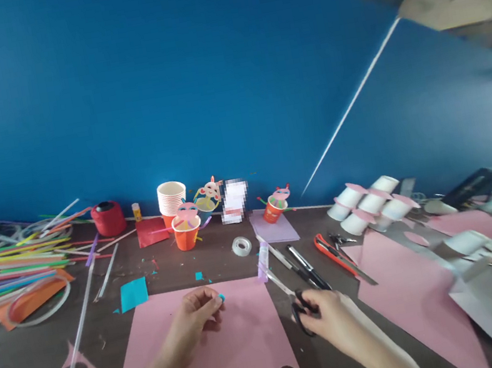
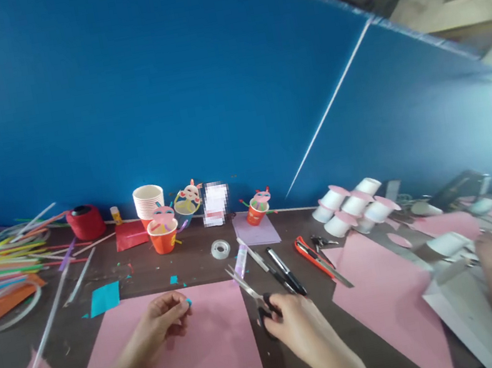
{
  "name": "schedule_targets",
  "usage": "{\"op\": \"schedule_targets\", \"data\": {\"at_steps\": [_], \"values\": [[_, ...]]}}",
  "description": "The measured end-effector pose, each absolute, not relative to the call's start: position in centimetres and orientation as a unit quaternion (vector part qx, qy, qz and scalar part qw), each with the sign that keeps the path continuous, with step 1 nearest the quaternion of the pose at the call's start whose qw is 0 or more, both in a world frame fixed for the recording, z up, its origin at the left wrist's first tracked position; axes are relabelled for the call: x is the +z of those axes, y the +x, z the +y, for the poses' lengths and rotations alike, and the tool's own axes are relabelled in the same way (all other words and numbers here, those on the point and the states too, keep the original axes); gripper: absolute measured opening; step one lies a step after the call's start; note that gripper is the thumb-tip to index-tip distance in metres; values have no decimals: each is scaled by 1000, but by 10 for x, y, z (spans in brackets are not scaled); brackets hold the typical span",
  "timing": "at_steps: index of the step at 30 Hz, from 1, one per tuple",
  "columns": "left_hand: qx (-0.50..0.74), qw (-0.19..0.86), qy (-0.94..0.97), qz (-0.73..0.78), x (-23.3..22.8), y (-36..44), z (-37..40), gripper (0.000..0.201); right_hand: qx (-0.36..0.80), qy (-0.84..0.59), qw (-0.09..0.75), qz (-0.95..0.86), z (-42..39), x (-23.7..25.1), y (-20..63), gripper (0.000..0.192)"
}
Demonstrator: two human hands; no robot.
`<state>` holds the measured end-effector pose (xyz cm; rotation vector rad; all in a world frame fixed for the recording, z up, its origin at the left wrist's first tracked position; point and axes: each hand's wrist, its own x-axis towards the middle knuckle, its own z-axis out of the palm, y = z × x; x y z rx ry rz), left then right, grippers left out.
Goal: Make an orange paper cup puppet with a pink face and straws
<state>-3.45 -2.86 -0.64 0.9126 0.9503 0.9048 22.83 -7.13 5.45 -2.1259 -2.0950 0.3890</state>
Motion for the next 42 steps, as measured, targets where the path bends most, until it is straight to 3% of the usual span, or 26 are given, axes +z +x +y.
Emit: {"op": "schedule_targets", "data": {"at_steps": [4,9,12,15,18,24,34,39,42], "values": [[387,680,446,434,-11,-30,-28,24,87,-746,-5,-660,-92,38,257,7],[370,647,479,465,-14,-26,-28,25,40,-741,12,-670,-87,20,281,26],[369,627,491,479,-14,-25,-32,24,37,-722,64,-688,-81,18,289,22],[385,601,494,497,-12,-23,-35,22,34,-712,179,-678,-79,23,275,20],[398,590,498,495,-8,-20,-37,22,154,-672,286,-666,-77,28,229,22],[424,645,449,449,-2,-19,-38,27,351,-548,358,-670,-55,24,133,21],[425,651,437,452,2,-19,-33,21,367,-576,319,-657,-26,16,126,11],[469,576,446,498,7,-23,-31,35,344,-615,253,-663,-23,16,137,13],[473,527,488,511,9,-26,-29,28,316,-625,209,-683,-25,19,139,9]]}}
